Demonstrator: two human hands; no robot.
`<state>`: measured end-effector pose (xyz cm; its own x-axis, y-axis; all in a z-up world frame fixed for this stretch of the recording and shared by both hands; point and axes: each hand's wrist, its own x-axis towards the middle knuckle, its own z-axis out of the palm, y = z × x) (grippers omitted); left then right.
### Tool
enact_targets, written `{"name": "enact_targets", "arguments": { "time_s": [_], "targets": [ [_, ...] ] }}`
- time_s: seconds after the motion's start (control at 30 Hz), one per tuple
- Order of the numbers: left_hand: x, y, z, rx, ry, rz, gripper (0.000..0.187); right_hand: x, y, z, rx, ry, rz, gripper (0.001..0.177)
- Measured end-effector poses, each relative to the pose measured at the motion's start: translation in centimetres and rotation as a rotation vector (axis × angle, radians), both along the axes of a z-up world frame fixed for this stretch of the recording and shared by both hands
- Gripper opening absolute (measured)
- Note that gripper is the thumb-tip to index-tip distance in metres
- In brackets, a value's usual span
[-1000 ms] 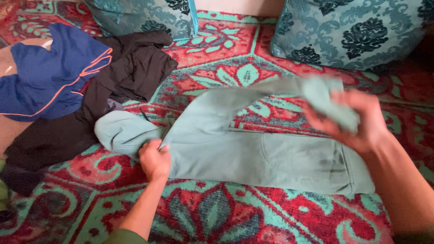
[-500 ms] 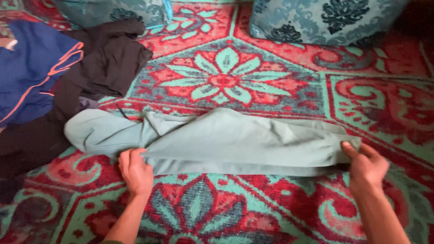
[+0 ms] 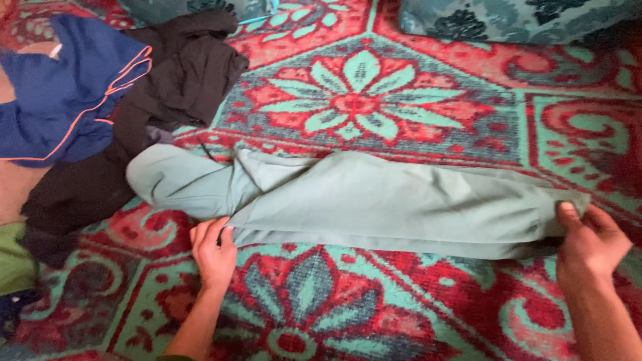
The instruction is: Folding a jacket and a hoodie on the floor and placing them in a wardrobe.
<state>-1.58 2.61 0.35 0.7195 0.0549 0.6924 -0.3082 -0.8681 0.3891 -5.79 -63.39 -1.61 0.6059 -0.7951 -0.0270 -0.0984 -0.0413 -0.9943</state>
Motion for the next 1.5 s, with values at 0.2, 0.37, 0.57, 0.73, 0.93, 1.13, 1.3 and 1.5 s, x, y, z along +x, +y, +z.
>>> {"name": "enact_targets", "arguments": {
  "time_s": [0.2,0.37,0.57,0.73,0.93,1.13,1.3,1.5],
  "targets": [
    [-1.9,-6.8,5.7,0.367,0.022,0.138,0.064,0.6,-3.2,-5.5,-0.369,-0.082,0.028,0.026],
    [3.1,-17.0,8.6,0.166,0.005,-0.538,0.046,0.3,1.1,1.7,-0.248,-0.005,-0.100,0.027],
    [7.7,-22.5,3.1,0.481,0.439,-0.429,0.061,-0.3,6.4,9.0,-1.258,0.112,-0.097,0.058],
    [6.7,-23.5,5.9,0.497,0.558,-0.352,0.068,5.2,17.8,6.5,-1.389,0.099,0.593,0.041],
    [6.8,-23.6,6.9,0.556,0.758,-0.327,0.076,4.6,16.9,8.4,-1.356,0.425,0.706,0.062],
    [7.0,-23.7,7.6,0.585,0.834,-0.298,0.077,3.7,13.7,8.0,-1.400,0.723,0.421,0.064],
    [6.8,-23.9,7.2,0.603,0.876,-0.275,0.077,0.4,10.0,9.8,-1.315,0.732,0.183,0.054],
    [5.7,-24.4,4.6,0.583,0.613,-0.228,0.067,-4.2,4.9,7.0,-0.142,0.646,-0.137,0.106]
  ]
}}
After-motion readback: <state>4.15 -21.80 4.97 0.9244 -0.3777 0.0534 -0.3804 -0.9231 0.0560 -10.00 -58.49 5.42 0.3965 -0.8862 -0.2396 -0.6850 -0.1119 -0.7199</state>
